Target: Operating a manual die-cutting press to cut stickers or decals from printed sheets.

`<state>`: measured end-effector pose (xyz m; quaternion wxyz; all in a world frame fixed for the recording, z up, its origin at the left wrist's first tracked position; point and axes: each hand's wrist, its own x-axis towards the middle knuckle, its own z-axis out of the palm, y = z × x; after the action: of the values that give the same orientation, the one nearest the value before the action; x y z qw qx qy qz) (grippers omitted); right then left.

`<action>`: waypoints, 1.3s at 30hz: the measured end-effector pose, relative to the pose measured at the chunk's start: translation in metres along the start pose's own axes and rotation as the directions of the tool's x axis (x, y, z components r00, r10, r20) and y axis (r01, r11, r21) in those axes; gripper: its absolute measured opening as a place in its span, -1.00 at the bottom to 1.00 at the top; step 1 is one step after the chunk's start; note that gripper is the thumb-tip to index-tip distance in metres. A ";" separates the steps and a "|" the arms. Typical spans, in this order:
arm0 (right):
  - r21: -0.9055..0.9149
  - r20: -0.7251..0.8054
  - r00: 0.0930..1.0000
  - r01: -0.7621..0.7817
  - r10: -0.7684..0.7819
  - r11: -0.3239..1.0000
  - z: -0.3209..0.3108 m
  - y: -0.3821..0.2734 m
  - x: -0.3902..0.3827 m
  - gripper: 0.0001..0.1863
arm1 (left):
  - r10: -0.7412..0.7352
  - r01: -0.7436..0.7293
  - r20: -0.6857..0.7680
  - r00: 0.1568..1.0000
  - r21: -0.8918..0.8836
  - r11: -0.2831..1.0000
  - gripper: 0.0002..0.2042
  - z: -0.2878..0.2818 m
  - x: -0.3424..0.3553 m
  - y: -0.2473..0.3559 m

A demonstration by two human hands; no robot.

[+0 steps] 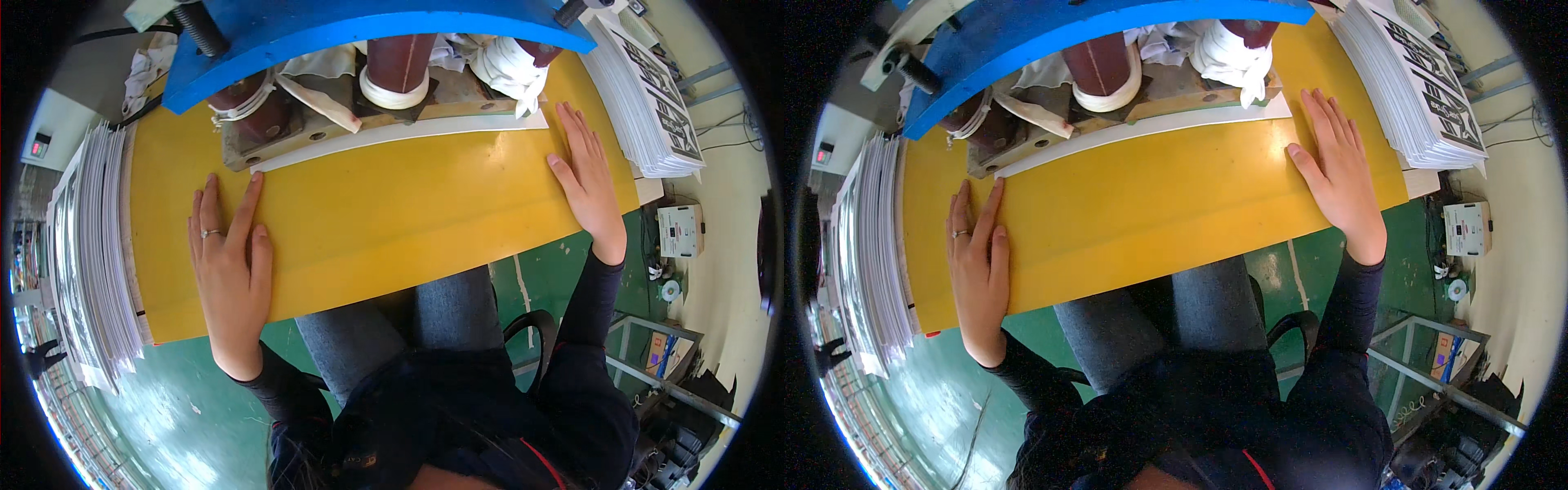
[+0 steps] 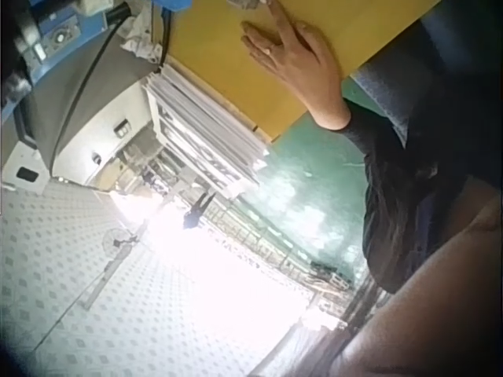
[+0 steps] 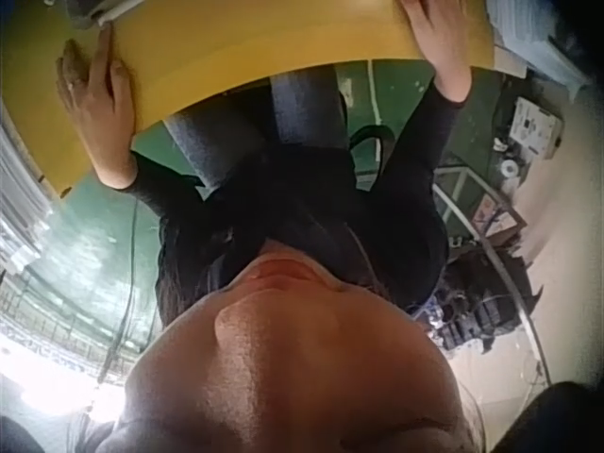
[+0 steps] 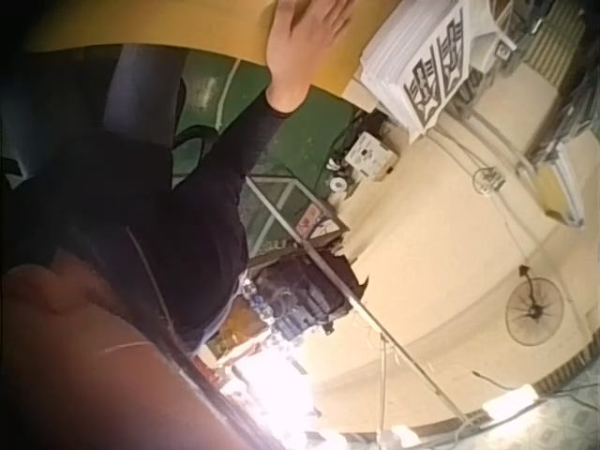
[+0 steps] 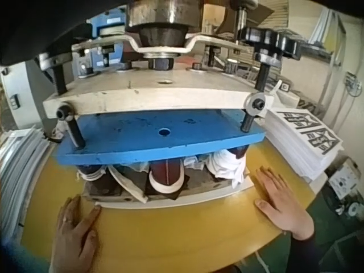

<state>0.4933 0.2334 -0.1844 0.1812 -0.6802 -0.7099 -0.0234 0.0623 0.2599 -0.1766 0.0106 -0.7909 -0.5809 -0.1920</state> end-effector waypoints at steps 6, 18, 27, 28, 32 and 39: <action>0.079 -0.010 1.000 -0.024 0.025 0.997 0.000 0.004 -0.001 -0.29 | -0.019 0.012 -0.080 0.997 -0.093 0.996 -0.60 0.003 0.000 0.001; 0.173 -0.045 0.995 -0.078 0.087 0.982 0.001 -0.001 -0.002 -0.35 | -0.100 0.079 -0.207 0.973 -0.111 0.991 -0.72 -0.001 -0.005 0.004; 0.195 -0.051 0.995 -0.074 0.086 0.978 -0.001 -0.003 0.001 -0.35 | -0.097 0.097 -0.237 0.967 -0.011 0.995 -0.73 -0.002 -0.004 0.004; 0.193 -0.052 0.995 -0.074 0.086 0.978 0.000 -0.003 0.001 -0.35 | -0.104 0.107 -0.235 0.966 0.003 0.994 -0.73 -0.002 -0.005 0.005; 0.214 -0.052 0.994 -0.083 0.096 0.973 -0.001 0.000 -0.002 -0.35 | -0.119 0.111 -0.220 0.968 -0.051 0.993 -0.71 -0.003 -0.004 0.005; 0.218 -0.039 0.996 -0.069 0.079 0.974 0.000 -0.002 -0.001 -0.37 | -0.334 -0.091 -0.340 0.879 -0.808 0.582 -0.65 -0.005 -0.025 -0.019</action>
<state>0.4914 0.2322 -0.1841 0.2717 -0.6817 -0.6778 0.0447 0.0375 0.2415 -0.1843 -0.2250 -0.5966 -0.4652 -0.6140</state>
